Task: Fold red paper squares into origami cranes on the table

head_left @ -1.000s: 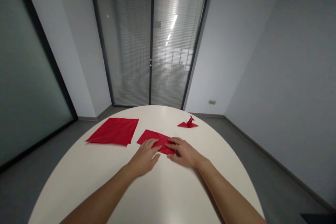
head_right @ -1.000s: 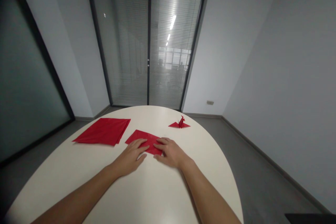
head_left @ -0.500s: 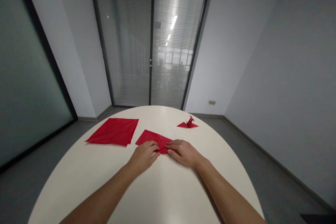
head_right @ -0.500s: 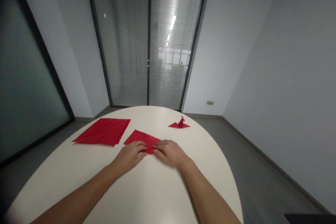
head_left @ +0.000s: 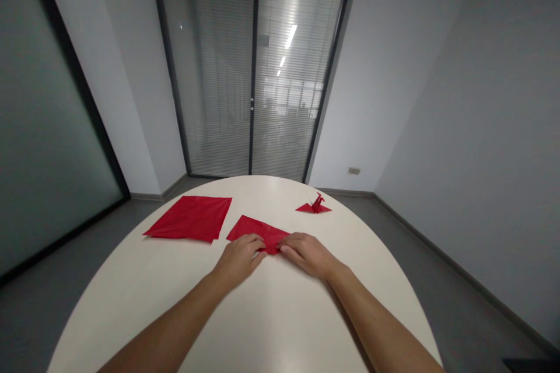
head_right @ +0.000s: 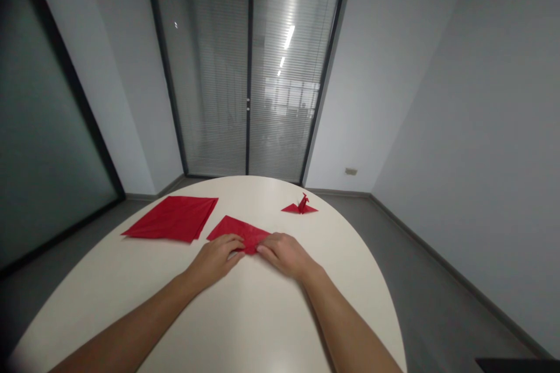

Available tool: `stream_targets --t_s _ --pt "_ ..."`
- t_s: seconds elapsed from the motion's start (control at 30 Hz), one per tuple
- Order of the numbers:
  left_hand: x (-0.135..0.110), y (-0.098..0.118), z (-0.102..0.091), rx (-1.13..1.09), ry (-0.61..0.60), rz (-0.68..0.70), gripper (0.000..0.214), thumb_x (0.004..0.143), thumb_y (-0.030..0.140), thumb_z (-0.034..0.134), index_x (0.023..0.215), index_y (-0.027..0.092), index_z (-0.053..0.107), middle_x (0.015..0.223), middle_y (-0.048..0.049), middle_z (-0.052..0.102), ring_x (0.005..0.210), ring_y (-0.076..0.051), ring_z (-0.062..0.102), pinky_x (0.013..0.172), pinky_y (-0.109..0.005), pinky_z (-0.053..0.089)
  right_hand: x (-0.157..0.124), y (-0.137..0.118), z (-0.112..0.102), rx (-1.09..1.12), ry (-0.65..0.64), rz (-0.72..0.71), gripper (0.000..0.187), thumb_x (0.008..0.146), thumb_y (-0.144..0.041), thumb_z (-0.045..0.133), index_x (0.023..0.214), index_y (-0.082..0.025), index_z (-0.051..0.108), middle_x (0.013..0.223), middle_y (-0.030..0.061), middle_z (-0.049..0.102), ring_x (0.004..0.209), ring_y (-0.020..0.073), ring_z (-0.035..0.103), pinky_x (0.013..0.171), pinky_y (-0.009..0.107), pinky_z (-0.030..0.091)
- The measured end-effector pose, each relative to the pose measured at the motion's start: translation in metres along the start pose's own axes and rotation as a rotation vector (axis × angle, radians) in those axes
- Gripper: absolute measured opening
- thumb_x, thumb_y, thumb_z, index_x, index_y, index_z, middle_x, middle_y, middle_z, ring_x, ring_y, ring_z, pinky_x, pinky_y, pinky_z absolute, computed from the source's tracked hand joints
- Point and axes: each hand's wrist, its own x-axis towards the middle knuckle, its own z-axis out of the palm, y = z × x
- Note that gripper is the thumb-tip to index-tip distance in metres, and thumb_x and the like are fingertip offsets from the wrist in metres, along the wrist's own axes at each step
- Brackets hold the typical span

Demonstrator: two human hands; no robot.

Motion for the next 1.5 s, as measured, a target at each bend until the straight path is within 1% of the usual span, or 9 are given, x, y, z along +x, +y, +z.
stream_targets --t_s 0.17,0.33,0.6,0.83,1.0,1.13,1.3,1.4,1.5 --pt "0.001 0.003 -0.006 -0.010 -0.014 -0.010 0.022 0.099 0.024 0.050 0.100 0.021 0.071 0.103 -0.0039 0.073 0.098 -0.020 0.068 0.082 -0.029 0.049 0.000 0.010 0.009 -0.016 0.090 0.011 0.047 0.095 -0.047 0.058 0.134 -0.021 0.062 0.122 0.0112 0.071 0.109 0.0277 0.065 0.097 0.040 0.047" --pt "0.000 0.004 -0.005 -0.023 0.004 -0.033 0.021 0.099 0.024 0.049 0.095 0.021 0.070 0.096 -0.0030 0.074 0.092 -0.020 0.068 0.077 -0.028 0.048 0.001 0.018 0.017 0.025 0.174 0.077 0.039 0.100 -0.033 0.049 0.136 -0.022 0.059 0.122 0.0106 0.071 0.108 0.0260 0.066 0.096 0.039 0.048" --pt "0.001 0.000 0.005 -0.062 0.041 -0.088 0.026 0.095 0.021 0.053 0.117 0.023 0.067 0.114 -0.0051 0.074 0.105 -0.023 0.068 0.087 -0.033 0.052 0.003 0.023 0.025 0.134 0.241 0.164 0.046 0.098 -0.028 0.051 0.144 -0.024 0.049 0.105 0.0081 0.074 0.094 0.0242 0.068 0.086 0.036 0.051" --pt "0.001 0.000 0.005 -0.083 0.054 -0.046 0.042 0.092 0.014 0.053 0.133 0.024 0.059 0.129 -0.0060 0.068 0.115 -0.023 0.065 0.096 -0.036 0.053 0.005 0.027 0.033 0.171 0.312 0.101 0.051 0.096 -0.021 0.051 0.146 -0.024 0.044 0.135 0.0106 0.062 0.115 0.0235 0.064 0.101 0.040 0.050" --pt "0.001 0.001 0.005 -0.053 0.040 -0.022 0.046 0.093 0.014 0.051 0.136 0.027 0.059 0.144 -0.0051 0.057 0.122 -0.023 0.062 0.095 -0.035 0.056 0.006 0.030 0.036 0.116 0.349 0.024 0.053 0.094 -0.014 0.051 0.145 -0.025 0.046 0.140 0.0099 0.057 0.128 0.0229 0.054 0.110 0.041 0.045" --pt "0.002 0.003 0.006 -0.042 0.038 -0.027 0.051 0.091 0.012 0.053 0.139 0.028 0.057 0.147 -0.0056 0.054 0.122 -0.024 0.062 0.098 -0.036 0.056 0.007 0.032 0.036 0.016 0.341 0.028 0.049 0.091 -0.011 0.053 0.138 -0.023 0.056 0.139 0.0115 0.056 0.127 0.0243 0.053 0.110 0.043 0.044" --pt "0.002 0.001 0.007 -0.020 0.032 0.053 0.037 0.093 0.010 0.051 0.121 0.024 0.071 0.147 -0.0051 0.054 0.125 -0.025 0.059 0.106 -0.040 0.050 0.009 0.021 0.030 -0.119 0.285 0.011 0.035 0.091 -0.011 0.056 0.120 -0.024 0.070 0.135 0.0103 0.062 0.120 0.0268 0.056 0.103 0.045 0.046" --pt "0.002 0.000 0.006 -0.006 0.024 0.098 0.035 0.096 0.014 0.050 0.122 0.024 0.071 0.144 -0.0053 0.058 0.122 -0.025 0.059 0.106 -0.042 0.048 0.009 0.009 0.027 -0.089 0.200 -0.040 0.033 0.098 -0.021 0.052 0.128 -0.023 0.066 0.128 0.0096 0.068 0.119 0.0256 0.057 0.104 0.045 0.044" --pt "0.003 0.001 0.005 -0.007 0.000 0.107 0.032 0.099 0.019 0.049 0.123 0.023 0.070 0.134 -0.0061 0.066 0.116 -0.025 0.061 0.101 -0.043 0.050 0.007 0.000 0.027 -0.034 0.061 -0.059 0.046 0.102 -0.038 0.048 0.143 -0.020 0.054 0.144 0.0134 0.058 0.134 0.0280 0.051 0.116 0.050 0.033"
